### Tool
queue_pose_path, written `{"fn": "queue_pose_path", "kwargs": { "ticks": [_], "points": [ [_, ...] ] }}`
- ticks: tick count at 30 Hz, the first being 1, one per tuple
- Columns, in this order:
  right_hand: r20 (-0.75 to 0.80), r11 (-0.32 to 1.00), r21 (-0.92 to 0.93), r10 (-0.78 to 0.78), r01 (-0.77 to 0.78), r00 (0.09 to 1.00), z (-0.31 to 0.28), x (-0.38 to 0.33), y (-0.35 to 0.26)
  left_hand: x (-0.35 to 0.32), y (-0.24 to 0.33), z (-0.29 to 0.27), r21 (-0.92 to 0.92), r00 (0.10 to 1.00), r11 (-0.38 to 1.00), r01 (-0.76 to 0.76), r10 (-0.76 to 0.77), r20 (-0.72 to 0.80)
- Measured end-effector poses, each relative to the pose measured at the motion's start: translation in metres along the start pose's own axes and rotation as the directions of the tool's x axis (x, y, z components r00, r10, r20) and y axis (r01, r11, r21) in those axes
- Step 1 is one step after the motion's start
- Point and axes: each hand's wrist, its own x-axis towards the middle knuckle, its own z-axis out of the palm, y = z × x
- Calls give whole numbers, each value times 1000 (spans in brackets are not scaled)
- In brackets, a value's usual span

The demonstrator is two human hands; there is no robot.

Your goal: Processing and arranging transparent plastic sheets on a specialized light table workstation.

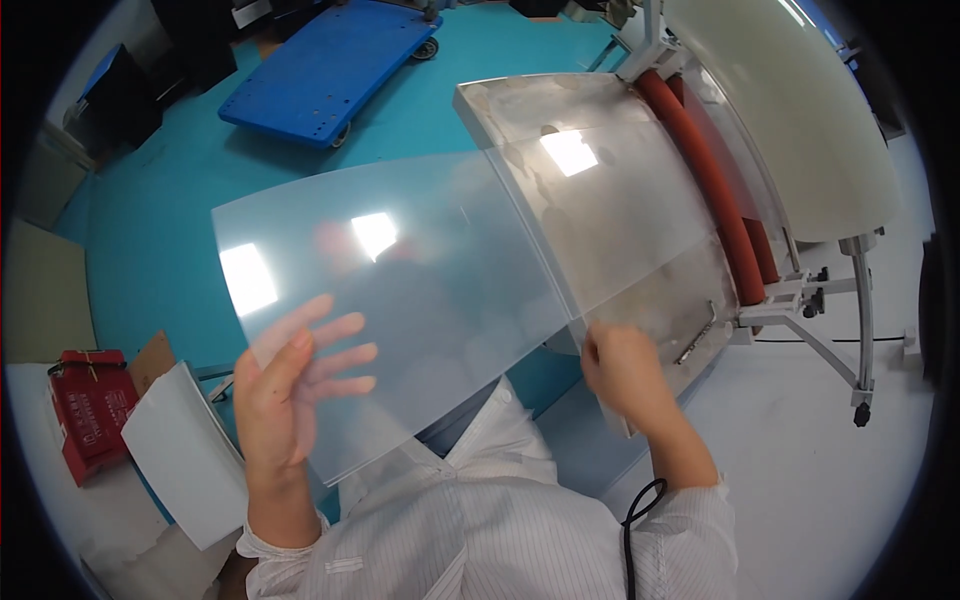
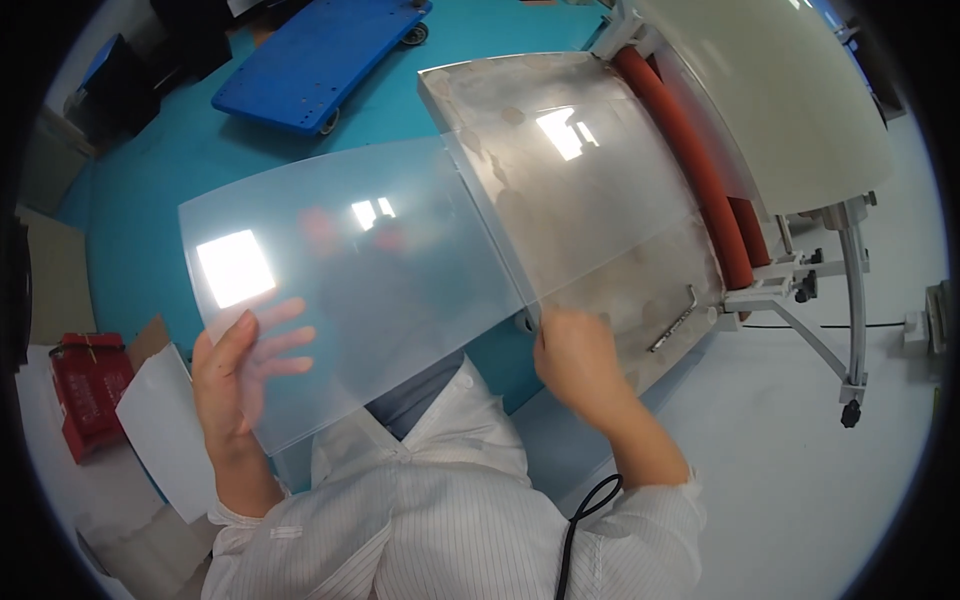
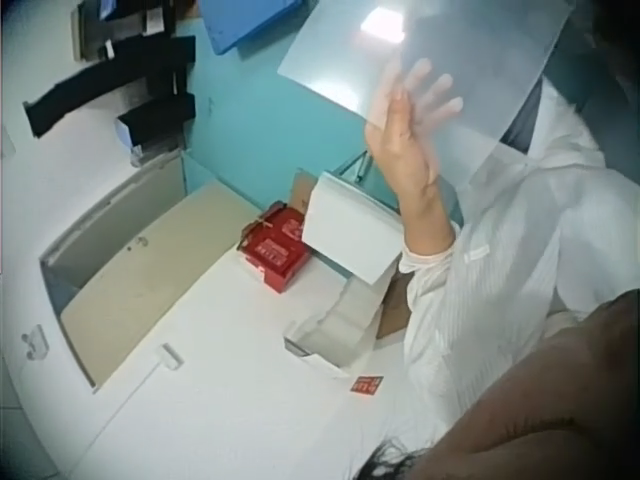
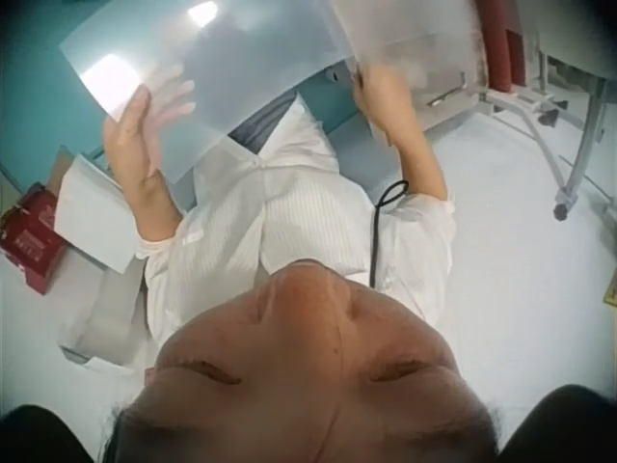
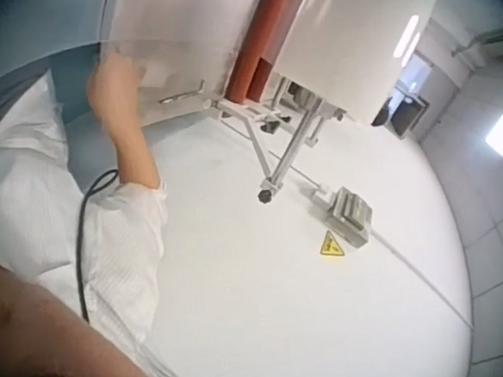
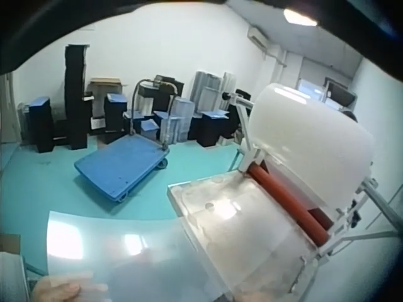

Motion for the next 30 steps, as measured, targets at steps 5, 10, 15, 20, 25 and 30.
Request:
{"fn": "queue_pose_path", "kwargs": {
  "ticks": [5,10,15,20,25,30],
  "points": [
    [128,905,418,25,-76,992,-13,-1,17,-13,-20,-45,-4,993,999,-45,44,-107],
    [-118,569,819,55,65,991,33,75,25,-62,-40,-115,-130,936,975,-178,127,-329],
    [-278,354,921,311,161,909,76,87,45,-134,-75,-194,-194,771,860,-472,296,-564],
    [-357,369,893,237,256,904,69,85,54,-192,-101,-259,-148,503,707,-692,325,-801],
    [-372,406,878,243,254,896,59,79,25,-206,-139,-316,-147,349,568,-810,266,-899],
    [-400,484,842,258,241,880,57,73,12,-206,-174,-354,-205,317,514,-833,139,-938]
  ]
}}
